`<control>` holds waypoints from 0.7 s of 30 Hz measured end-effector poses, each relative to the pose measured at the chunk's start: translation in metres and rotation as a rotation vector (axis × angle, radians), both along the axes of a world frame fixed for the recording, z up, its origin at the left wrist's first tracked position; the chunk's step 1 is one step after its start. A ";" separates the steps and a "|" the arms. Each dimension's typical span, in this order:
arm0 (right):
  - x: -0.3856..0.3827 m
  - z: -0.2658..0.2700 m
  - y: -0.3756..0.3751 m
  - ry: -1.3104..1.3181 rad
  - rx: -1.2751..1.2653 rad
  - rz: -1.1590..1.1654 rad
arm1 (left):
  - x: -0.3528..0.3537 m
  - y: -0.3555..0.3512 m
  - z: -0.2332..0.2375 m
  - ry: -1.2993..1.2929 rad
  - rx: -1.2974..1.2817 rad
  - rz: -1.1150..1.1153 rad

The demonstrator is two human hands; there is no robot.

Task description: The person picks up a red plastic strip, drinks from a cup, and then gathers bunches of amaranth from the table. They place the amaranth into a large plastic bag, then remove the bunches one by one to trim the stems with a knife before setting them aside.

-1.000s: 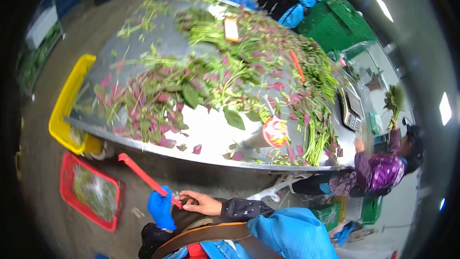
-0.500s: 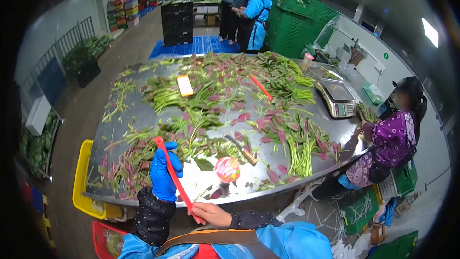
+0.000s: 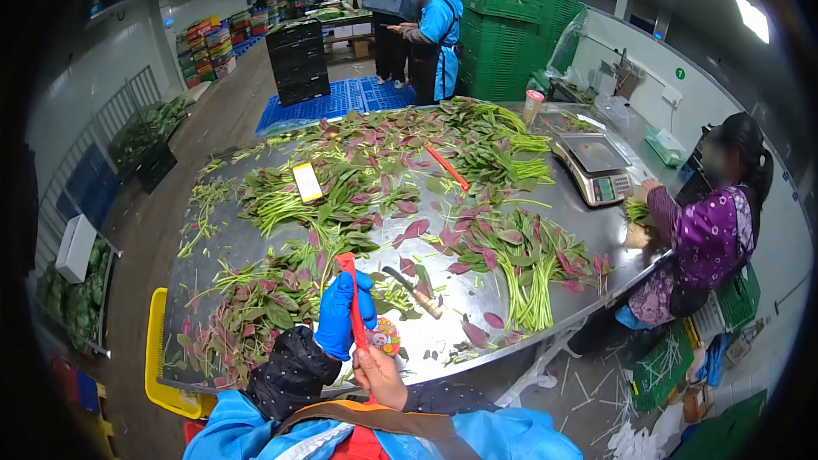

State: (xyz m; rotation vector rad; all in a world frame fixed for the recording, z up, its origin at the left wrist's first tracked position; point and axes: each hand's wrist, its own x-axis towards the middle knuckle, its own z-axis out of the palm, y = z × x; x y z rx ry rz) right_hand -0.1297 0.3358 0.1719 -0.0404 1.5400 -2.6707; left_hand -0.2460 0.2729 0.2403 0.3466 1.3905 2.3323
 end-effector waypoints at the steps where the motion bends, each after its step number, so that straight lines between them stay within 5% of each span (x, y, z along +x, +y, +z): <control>1: 0.000 0.001 -0.002 -0.005 0.015 -0.027 | 0.001 0.000 0.001 -0.007 0.019 -0.010; 21: -0.012 -0.027 -0.029 0.072 0.120 -0.319 | 0.015 -0.022 -0.041 0.011 -0.007 -0.345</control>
